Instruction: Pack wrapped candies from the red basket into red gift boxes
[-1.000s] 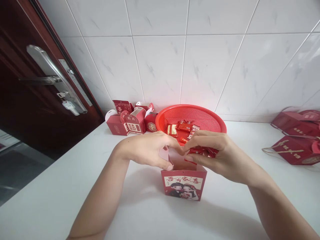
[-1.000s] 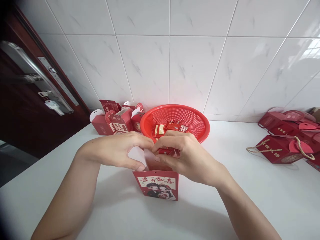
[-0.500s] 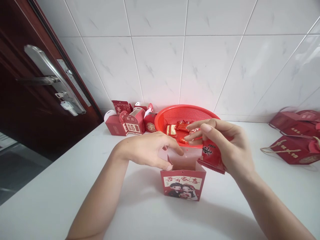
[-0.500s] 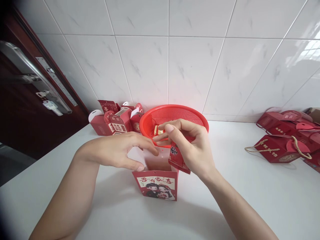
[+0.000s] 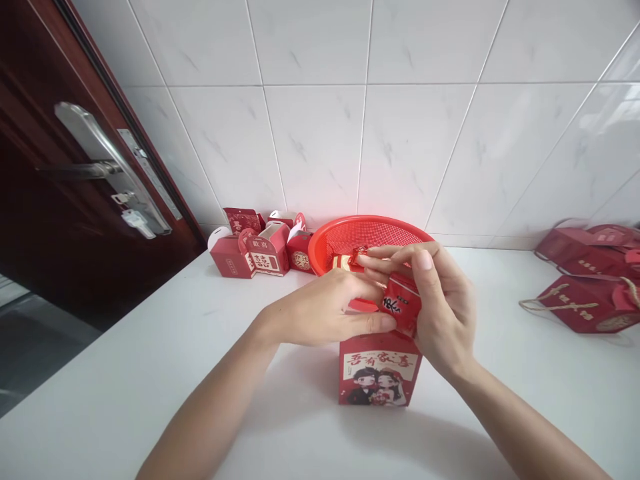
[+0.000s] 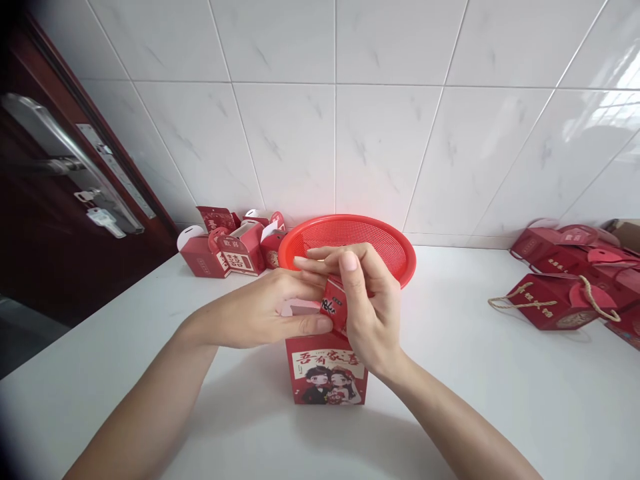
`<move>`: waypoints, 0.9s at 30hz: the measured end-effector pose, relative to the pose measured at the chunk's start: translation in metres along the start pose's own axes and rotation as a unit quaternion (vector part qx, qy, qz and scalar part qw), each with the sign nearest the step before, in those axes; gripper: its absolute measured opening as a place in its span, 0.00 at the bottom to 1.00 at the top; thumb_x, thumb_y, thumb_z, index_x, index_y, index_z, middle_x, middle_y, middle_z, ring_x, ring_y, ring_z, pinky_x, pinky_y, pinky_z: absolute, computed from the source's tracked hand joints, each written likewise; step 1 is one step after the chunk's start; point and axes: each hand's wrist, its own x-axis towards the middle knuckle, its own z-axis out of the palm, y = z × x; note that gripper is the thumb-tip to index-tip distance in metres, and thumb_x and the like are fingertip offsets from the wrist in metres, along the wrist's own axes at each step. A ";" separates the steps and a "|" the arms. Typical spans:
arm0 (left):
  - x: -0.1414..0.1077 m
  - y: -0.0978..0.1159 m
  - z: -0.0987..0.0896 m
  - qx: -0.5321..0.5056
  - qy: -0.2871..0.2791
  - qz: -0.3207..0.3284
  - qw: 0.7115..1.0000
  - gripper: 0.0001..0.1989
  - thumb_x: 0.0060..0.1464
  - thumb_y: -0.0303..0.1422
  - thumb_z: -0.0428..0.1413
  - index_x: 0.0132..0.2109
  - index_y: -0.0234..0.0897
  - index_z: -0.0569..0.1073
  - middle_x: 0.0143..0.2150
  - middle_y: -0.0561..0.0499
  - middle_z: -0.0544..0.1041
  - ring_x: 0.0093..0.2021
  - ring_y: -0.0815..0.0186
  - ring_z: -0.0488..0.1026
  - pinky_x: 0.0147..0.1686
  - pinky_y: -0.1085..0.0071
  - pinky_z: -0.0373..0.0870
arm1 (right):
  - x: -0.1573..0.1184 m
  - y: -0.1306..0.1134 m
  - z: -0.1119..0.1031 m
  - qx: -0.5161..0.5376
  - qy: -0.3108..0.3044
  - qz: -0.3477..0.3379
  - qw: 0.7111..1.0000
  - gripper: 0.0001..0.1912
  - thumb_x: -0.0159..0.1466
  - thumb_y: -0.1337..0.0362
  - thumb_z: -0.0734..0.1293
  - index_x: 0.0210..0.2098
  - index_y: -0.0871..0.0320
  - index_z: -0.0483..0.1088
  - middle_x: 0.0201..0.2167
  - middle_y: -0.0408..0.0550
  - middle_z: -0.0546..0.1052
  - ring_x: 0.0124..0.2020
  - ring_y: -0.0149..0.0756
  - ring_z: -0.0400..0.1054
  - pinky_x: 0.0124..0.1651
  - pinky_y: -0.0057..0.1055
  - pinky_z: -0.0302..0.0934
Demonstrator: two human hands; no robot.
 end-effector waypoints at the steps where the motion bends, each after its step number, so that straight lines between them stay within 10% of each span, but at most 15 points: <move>1: 0.001 0.000 0.001 -0.017 0.009 -0.002 1.000 0.09 0.64 0.37 0.57 0.39 0.38 0.80 0.40 0.50 0.82 0.42 0.61 0.78 0.42 0.67 0.73 | 0.001 0.000 -0.001 0.003 -0.003 0.005 1.000 0.13 0.75 0.57 0.60 0.37 0.53 0.72 0.43 0.48 0.82 0.48 0.43 0.80 0.52 0.42 0.75; 12: -0.006 -0.016 -0.013 -0.237 0.094 -0.008 0.967 0.13 0.61 0.43 0.60 0.45 0.40 0.82 0.44 0.47 0.83 0.51 0.53 0.77 0.51 0.60 0.73 | 0.026 -0.014 -0.036 -0.002 -0.163 0.016 0.987 0.17 0.69 0.58 0.67 0.57 0.45 0.73 0.57 0.47 0.78 0.61 0.49 0.71 0.59 0.47 0.70; 16: 0.001 -0.020 -0.014 -0.309 0.014 0.042 0.950 0.18 0.60 0.47 0.57 0.38 0.38 0.84 0.41 0.44 0.84 0.51 0.49 0.78 0.56 0.55 0.71 | 0.025 -0.017 -0.034 -0.003 -0.205 0.029 0.978 0.12 0.68 0.61 0.70 0.51 0.47 0.76 0.53 0.48 0.80 0.41 0.43 0.80 0.41 0.41 0.76; 27: 0.000 -0.010 -0.012 -0.219 0.156 0.066 0.961 0.19 0.65 0.48 0.56 0.48 0.38 0.82 0.45 0.47 0.82 0.49 0.58 0.77 0.51 0.64 0.73 | 0.030 -0.013 -0.037 -0.053 -0.062 0.070 0.994 0.13 0.60 0.56 0.77 0.30 0.55 0.72 0.28 0.44 0.78 0.29 0.34 0.73 0.29 0.29 0.69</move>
